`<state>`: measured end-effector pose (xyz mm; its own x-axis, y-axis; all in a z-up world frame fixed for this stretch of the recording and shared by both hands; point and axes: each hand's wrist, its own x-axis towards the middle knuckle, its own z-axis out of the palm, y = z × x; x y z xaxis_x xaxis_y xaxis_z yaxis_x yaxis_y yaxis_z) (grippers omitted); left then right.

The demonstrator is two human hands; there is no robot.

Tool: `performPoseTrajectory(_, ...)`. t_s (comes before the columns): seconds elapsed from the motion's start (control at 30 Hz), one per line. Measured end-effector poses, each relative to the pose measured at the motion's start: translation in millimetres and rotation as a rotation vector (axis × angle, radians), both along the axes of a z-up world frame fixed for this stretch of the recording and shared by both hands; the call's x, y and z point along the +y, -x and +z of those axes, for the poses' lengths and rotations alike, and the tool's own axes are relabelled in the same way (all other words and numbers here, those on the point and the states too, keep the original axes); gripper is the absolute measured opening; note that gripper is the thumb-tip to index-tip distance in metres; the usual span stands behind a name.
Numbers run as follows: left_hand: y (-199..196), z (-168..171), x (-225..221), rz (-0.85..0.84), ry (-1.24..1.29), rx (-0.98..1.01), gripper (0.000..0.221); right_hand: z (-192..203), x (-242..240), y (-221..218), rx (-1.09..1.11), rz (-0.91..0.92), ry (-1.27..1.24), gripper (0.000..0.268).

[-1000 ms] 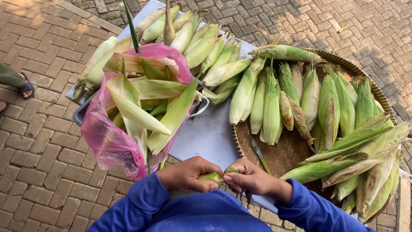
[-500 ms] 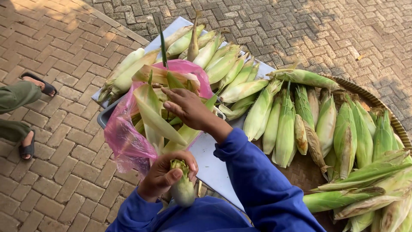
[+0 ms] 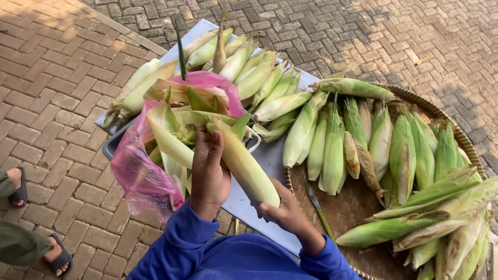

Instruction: Peeling husks and trimming the ends of ears of corn using a small knife.

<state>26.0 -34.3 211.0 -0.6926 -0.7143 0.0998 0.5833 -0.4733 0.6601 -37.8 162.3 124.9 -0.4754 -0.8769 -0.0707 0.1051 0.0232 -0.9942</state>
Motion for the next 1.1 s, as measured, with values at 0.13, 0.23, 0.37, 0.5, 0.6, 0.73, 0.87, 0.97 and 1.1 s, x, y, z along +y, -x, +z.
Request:
performPoseTrajectory(0.13, 36, 0, 27, -0.363, 0.032, -0.089, 0.055, -7, 20, 10, -0.764, 0.157, 0.365, 0.088)
performPoseTrajectory(0.23, 64, -36, 45, -0.637, -0.056, -0.032, 0.054, -15, 28, 22, -1.053, 0.288, 0.583, 0.085)
performPoseTrajectory(0.37, 90, -74, 52, -0.498, -0.085, -0.178, 0.056, 13, 46, 19, -0.671, -0.171, 0.124, 0.073)
performPoseTrajectory(0.5, 94, -84, 50, -0.41, -0.085, -0.187, 0.061, -14, 76, 16, -0.37, -0.222, 0.161, 0.062)
performPoseTrajectory(0.6, 90, -60, 61, -0.564, -0.065, -0.22, 0.061, -39, 82, 13, -0.654, -0.182, 0.327, 0.064)
performPoseTrajectory(0.73, 89, -84, 65, -0.579, -0.1, -0.192, 0.064, -22, 78, 8, -0.496, -0.223, 0.225, 0.067)
performPoseTrajectory(0.87, 89, -86, 62, -0.606, -0.239, -0.131, 0.075, 10, 77, 2, -0.267, -0.238, 0.093, 0.056)
performPoseTrajectory(0.97, 89, -78, 64, -0.476, -0.1, -0.142, 0.074, 9, 71, -7, 0.011, -0.372, -0.026, 0.054)
performPoseTrajectory(1.1, 89, -70, 64, -0.403, -0.082, -0.081, 0.074, 7, 63, -15, 0.309, -0.588, -0.015, 0.045)
